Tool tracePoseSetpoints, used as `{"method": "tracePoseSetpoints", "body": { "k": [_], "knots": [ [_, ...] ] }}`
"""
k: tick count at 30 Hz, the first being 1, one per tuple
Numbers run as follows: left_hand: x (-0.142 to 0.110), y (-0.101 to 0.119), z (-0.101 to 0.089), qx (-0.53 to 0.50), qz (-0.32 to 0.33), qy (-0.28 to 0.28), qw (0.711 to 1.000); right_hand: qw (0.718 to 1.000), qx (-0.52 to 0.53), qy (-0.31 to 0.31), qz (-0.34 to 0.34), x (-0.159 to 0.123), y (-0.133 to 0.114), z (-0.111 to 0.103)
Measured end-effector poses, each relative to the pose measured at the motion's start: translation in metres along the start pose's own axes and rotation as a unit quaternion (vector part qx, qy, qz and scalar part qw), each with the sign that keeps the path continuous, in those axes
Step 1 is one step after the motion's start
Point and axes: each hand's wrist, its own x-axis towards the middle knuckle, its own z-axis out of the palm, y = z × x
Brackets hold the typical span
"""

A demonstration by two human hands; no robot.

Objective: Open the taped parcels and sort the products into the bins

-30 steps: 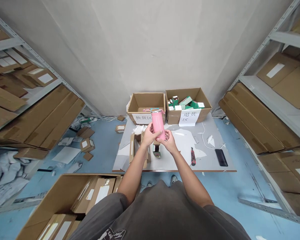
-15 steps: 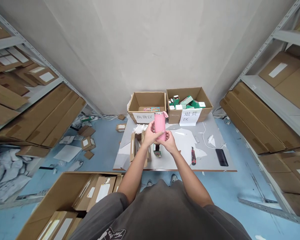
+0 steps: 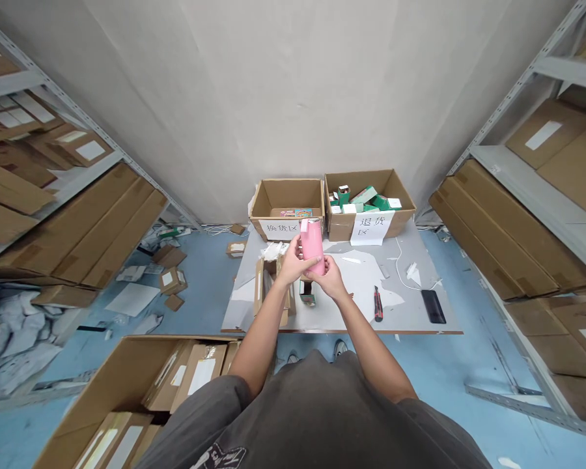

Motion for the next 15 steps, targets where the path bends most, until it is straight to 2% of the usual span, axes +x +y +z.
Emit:
{"method": "tracePoseSetpoints", "body": {
  "k": [6, 12, 15],
  "knots": [
    [0.004, 0.001, -0.008, -0.059, 0.012, -0.069, 0.996, 0.998, 0.015, -0.058, 0.005, 0.001, -0.004, -0.005],
    [-0.002, 0.005, -0.006, 0.017, -0.003, -0.014, 1.000, 1.000, -0.016, 0.012, -0.006, 0.000, 0.010, 0.002],
    [-0.001, 0.004, -0.008, 0.029, -0.006, -0.026, 0.999, 1.000, -0.024, 0.009, -0.005, 0.000, 0.013, 0.001]
  ]
}}
